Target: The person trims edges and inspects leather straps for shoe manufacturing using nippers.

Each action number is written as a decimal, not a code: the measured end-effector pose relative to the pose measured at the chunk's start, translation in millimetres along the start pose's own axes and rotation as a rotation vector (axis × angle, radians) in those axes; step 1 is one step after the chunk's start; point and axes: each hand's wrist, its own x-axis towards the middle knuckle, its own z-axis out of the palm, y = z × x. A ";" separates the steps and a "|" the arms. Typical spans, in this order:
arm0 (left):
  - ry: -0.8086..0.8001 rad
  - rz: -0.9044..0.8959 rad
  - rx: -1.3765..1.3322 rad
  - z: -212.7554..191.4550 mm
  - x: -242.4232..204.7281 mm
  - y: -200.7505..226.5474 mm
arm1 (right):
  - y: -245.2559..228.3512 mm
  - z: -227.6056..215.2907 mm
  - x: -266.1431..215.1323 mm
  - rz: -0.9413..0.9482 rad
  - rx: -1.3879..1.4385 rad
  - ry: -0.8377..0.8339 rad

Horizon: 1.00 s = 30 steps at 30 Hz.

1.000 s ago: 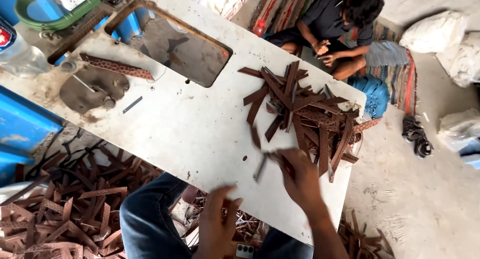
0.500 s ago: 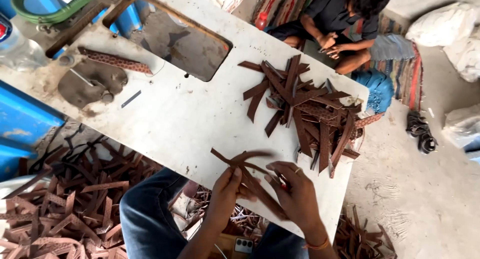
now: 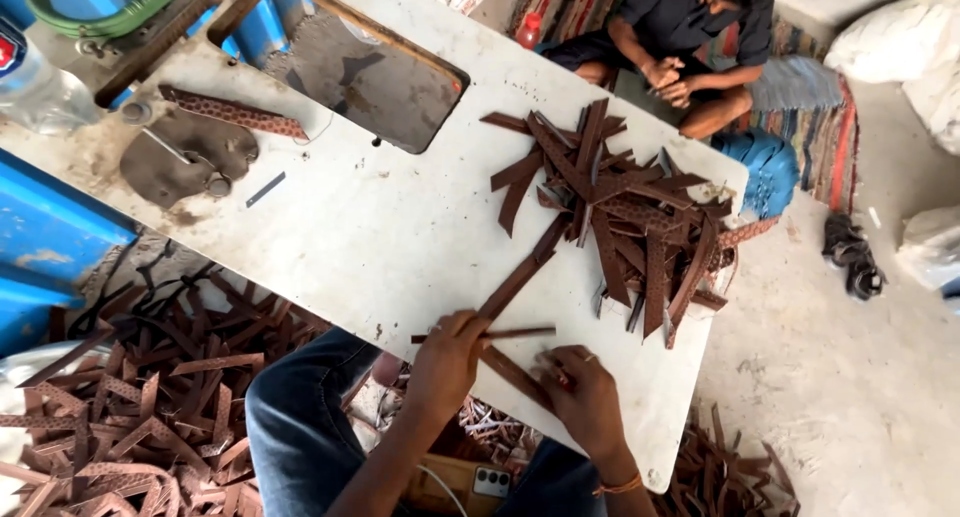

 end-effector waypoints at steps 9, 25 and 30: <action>0.208 0.091 -0.056 13.1 -16.5 -2.9 | -23.9 -14.8 39.0 -0.198 -0.097 0.034; 0.157 -0.215 -0.335 9.5 -10.3 6.6 | -30.4 11.4 12.3 0.130 0.385 -0.245; 0.195 -0.081 -0.297 12.7 -15.4 2.8 | -50.3 -9.6 8.2 0.055 -0.065 -0.180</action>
